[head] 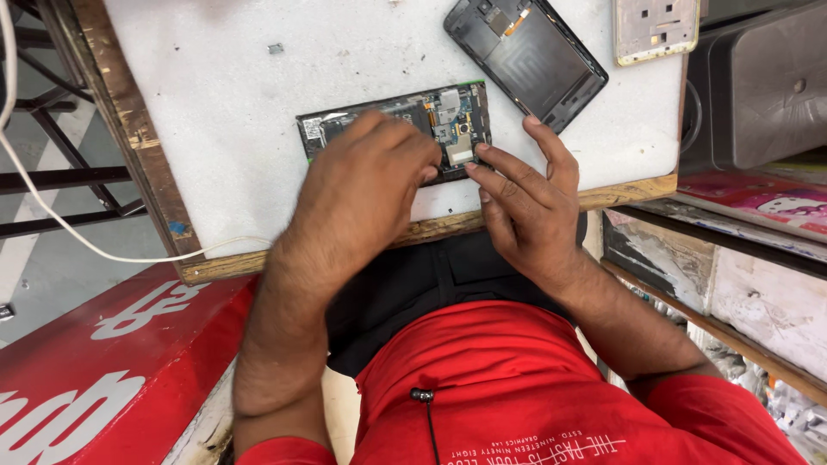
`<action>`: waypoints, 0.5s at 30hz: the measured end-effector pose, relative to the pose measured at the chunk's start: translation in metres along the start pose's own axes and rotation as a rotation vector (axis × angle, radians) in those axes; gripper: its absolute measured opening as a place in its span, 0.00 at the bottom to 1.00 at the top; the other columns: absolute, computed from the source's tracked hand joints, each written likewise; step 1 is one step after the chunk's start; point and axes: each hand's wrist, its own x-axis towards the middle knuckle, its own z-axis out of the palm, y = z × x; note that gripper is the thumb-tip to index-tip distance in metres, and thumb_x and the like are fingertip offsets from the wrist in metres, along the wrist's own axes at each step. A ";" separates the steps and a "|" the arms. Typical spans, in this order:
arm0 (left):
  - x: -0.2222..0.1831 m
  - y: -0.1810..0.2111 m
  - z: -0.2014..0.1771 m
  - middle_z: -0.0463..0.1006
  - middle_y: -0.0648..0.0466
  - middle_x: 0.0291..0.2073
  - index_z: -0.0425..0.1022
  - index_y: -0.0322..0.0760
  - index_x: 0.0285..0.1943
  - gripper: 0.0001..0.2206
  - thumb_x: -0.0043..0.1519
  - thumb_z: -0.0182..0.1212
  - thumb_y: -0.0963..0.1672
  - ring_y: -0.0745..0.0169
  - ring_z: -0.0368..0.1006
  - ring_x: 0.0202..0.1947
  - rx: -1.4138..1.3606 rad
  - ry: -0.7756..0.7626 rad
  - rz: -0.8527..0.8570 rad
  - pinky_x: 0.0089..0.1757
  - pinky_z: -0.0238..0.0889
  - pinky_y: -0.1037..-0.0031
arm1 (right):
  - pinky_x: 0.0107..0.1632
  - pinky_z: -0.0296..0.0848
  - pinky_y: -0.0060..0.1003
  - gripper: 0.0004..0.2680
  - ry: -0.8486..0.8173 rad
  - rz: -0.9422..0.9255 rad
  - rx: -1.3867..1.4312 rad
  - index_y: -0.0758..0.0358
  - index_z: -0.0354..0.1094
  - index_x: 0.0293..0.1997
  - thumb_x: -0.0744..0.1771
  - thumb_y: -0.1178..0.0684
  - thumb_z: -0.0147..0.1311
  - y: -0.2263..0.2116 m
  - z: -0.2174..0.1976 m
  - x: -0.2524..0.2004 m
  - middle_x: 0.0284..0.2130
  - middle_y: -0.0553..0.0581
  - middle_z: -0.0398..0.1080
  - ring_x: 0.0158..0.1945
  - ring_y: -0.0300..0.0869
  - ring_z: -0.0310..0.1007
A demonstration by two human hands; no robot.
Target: The person works on a disassembled smartphone, adjusting internal components and connectors with fingers and a small tool. The person handles the battery, motherboard, and phone casing, occasionally picking up and setting down tools while repositioning the device on the workbench.
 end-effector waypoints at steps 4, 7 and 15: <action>0.016 0.004 -0.010 0.79 0.53 0.37 0.81 0.37 0.44 0.06 0.62 0.67 0.43 0.52 0.73 0.42 0.071 -0.055 0.010 0.43 0.69 0.62 | 0.59 0.65 0.42 0.05 0.100 0.036 0.119 0.54 0.78 0.42 0.67 0.56 0.71 0.007 0.005 -0.005 0.50 0.49 0.78 0.65 0.49 0.61; 0.027 0.011 -0.019 0.80 0.53 0.35 0.81 0.39 0.44 0.06 0.60 0.67 0.41 0.52 0.75 0.41 0.149 -0.117 0.055 0.42 0.70 0.62 | 0.56 0.65 0.40 0.06 0.116 0.009 0.131 0.54 0.75 0.37 0.66 0.55 0.71 0.008 0.005 -0.004 0.47 0.49 0.78 0.60 0.48 0.63; 0.057 0.026 -0.027 0.81 0.51 0.31 0.81 0.40 0.40 0.08 0.52 0.67 0.42 0.51 0.78 0.37 0.452 -0.352 0.244 0.35 0.71 0.62 | 0.56 0.66 0.38 0.05 0.121 0.063 0.176 0.60 0.76 0.44 0.67 0.61 0.67 0.000 -0.006 0.004 0.45 0.52 0.79 0.48 0.47 0.72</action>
